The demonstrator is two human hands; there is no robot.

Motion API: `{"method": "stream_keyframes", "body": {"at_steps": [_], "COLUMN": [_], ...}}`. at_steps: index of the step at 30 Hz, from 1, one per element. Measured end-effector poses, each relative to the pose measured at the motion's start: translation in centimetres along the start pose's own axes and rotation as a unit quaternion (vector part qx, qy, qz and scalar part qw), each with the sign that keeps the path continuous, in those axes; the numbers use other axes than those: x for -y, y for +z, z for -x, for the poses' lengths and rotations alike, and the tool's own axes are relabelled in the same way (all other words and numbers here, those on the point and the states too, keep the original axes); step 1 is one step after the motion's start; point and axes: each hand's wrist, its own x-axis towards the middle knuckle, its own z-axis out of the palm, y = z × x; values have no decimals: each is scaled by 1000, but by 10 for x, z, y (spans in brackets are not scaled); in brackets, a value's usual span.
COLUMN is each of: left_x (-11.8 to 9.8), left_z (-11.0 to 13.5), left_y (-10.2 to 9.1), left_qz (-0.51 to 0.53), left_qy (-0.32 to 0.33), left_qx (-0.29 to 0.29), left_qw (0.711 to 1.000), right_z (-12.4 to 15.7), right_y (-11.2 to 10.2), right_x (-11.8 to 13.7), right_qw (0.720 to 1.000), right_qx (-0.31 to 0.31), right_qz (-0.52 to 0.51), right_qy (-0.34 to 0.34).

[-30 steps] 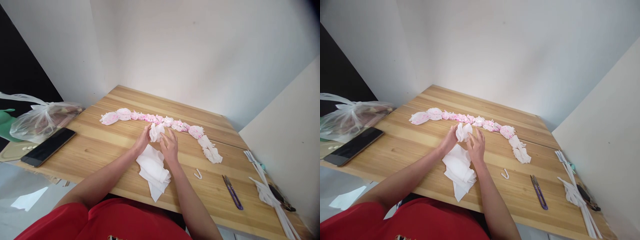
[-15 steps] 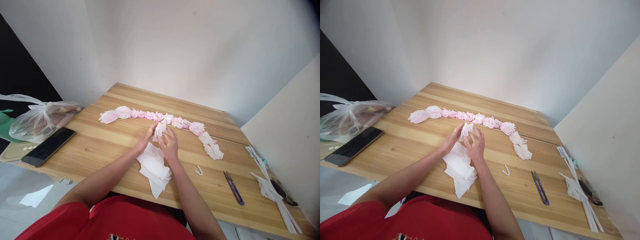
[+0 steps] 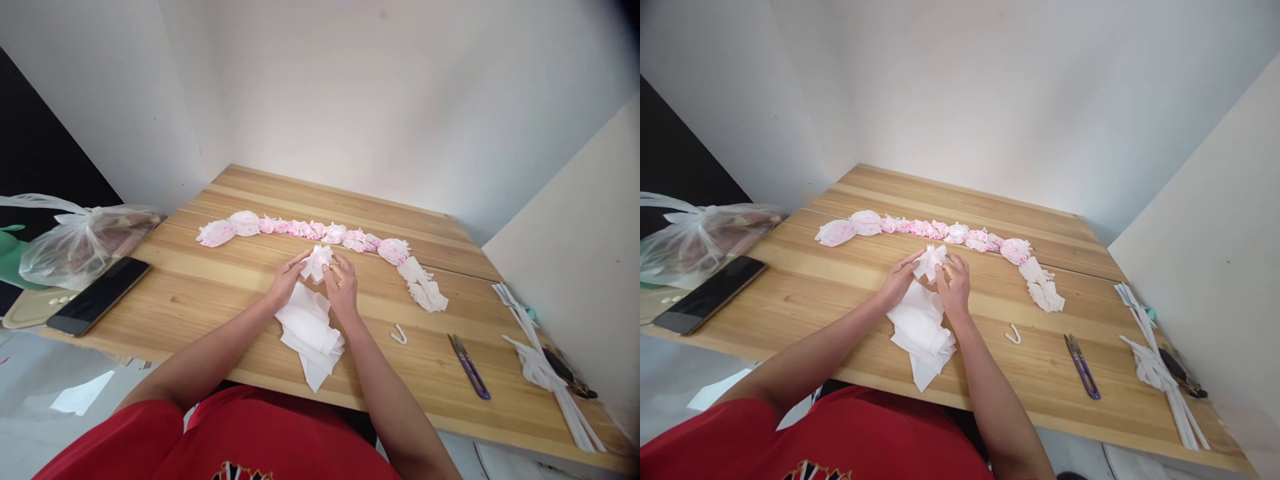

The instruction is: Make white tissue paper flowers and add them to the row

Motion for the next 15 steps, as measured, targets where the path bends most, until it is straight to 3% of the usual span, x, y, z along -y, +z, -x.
{"method": "stream_keyframes", "body": {"at_steps": [4, 9, 11, 15], "left_x": [1, 1, 0, -2], "left_z": [-6, -12, -12, -11], "left_y": [0, -3, -4, -3], "left_qz": [86, 102, 106, 130], "left_qy": [-8, -12, -13, -8], "left_qx": [-10, -69, -78, -89], "left_qw": [996, 992, 991, 987], "right_z": [-1, -3, -4, -4], "right_y": [0, -3, -7, -16], "right_x": [-3, -5, 0, 14], "right_qw": [999, 996, 997, 998], "right_qx": [26, 54, 36, -57], "right_qz": [-23, -45, -40, -17], "right_qy": [25, 57, 47, -15]}}
